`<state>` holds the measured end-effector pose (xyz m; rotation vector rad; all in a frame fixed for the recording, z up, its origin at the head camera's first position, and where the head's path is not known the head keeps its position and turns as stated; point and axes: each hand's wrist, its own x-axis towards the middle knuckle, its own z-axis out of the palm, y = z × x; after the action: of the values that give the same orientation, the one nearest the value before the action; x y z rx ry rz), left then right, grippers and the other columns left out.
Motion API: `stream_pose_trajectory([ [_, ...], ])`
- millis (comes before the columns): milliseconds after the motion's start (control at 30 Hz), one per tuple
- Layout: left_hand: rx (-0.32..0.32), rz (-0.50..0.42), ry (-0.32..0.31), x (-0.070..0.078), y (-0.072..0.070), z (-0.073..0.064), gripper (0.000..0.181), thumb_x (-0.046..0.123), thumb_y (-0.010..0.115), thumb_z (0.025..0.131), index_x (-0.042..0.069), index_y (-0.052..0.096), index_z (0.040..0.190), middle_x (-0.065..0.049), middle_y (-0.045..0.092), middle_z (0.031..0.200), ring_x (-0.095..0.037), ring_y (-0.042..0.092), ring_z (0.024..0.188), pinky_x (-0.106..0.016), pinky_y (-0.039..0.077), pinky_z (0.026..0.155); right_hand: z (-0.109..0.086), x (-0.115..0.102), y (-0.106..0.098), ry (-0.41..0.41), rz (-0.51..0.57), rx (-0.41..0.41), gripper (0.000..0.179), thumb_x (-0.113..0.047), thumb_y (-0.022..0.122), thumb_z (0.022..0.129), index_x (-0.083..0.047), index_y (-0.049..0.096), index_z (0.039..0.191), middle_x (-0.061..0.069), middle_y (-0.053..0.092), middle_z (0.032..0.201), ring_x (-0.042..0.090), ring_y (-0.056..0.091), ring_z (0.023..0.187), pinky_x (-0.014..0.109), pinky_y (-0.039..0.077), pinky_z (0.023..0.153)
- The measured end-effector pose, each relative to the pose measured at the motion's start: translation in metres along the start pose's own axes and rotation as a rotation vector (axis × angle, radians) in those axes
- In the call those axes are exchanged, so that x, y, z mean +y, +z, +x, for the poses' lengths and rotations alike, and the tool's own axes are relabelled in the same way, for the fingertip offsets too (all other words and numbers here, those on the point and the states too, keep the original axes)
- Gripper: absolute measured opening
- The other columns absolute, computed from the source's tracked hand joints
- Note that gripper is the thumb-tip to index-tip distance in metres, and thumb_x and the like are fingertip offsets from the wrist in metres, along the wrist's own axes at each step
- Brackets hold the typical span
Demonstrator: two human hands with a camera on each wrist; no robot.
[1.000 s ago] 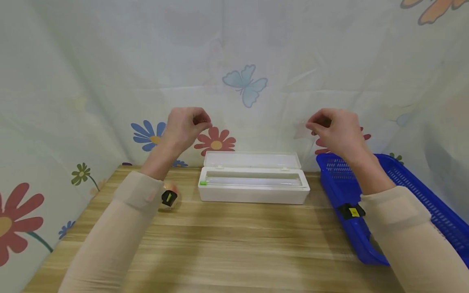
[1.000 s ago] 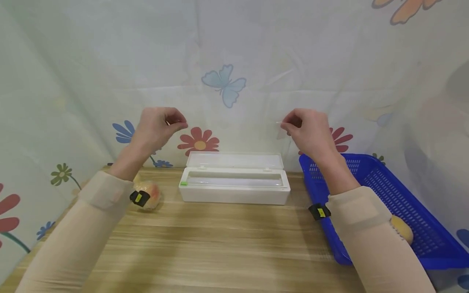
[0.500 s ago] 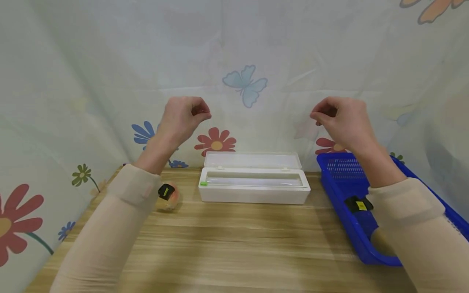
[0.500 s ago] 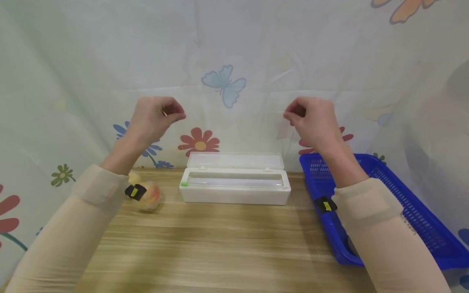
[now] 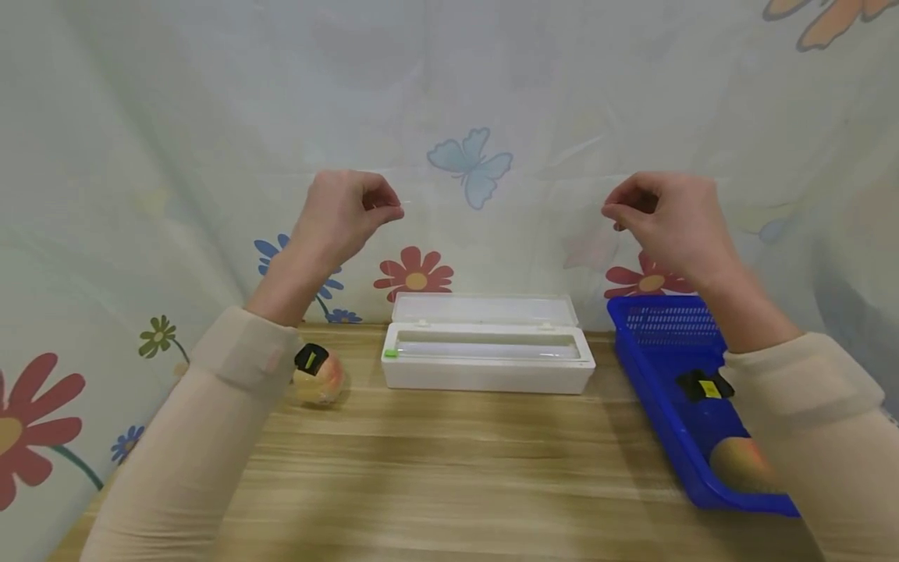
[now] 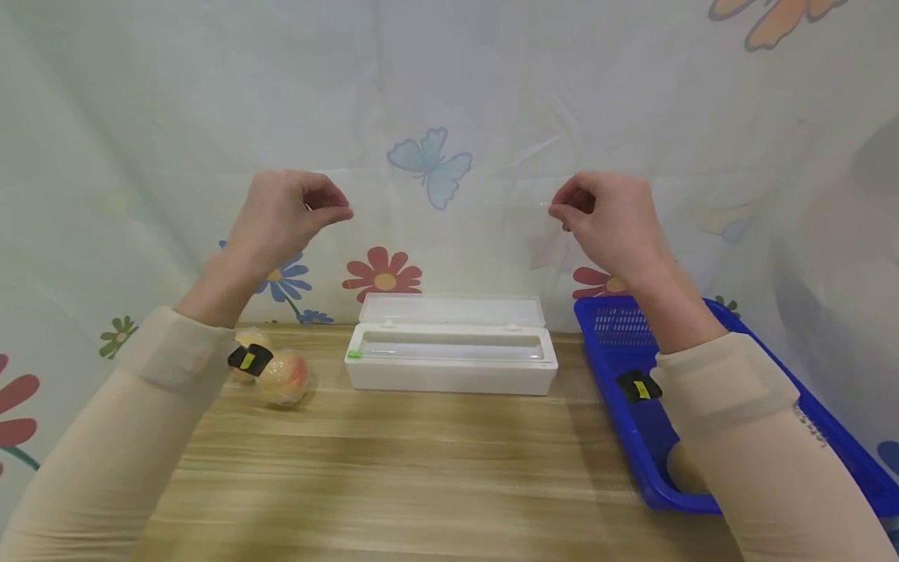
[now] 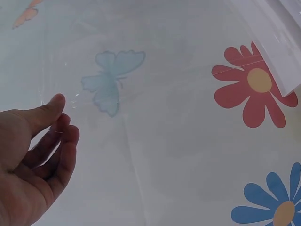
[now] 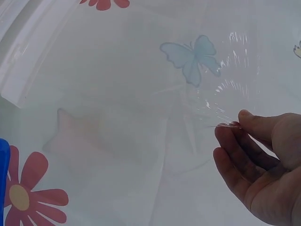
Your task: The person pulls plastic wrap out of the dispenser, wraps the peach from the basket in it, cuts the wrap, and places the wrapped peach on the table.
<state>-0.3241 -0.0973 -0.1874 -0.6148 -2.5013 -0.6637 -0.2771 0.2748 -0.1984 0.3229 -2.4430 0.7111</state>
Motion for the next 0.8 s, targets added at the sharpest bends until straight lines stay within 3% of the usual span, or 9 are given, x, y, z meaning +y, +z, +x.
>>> stream_pose_trajectory([
  [333, 0.018, 0.013, 0.028, 0.006, -0.011, 0.002, 0.013, 0.013, 0.076, 0.095, 0.004, 0.077, 0.104, -0.012, 0.074, 0.097, -0.024, 0.066, 0.086, -0.037, 0.056, 0.082, 0.003, -0.009, -0.011, 0.025, -0.018, -0.015, 0.022, -0.019, 0.069, 0.1, -0.002, 0.073, 0.114, 0.02, 0.073, 0.1, 0.032, 0.068, 0.087, 0.008, 0.043, 0.065],
  [800, 0.059, 0.009, 0.091, 0.016, -0.026, 0.002, 0.012, 0.013, 0.077, 0.094, 0.004, 0.078, 0.101, -0.01, 0.074, 0.094, -0.021, 0.067, 0.083, -0.034, 0.055, 0.08, 0.004, -0.017, -0.026, -0.021, -0.057, 0.03, 0.022, -0.017, 0.069, 0.1, 0.0, 0.073, 0.113, 0.022, 0.073, 0.1, 0.035, 0.069, 0.088, 0.005, 0.04, 0.063],
])
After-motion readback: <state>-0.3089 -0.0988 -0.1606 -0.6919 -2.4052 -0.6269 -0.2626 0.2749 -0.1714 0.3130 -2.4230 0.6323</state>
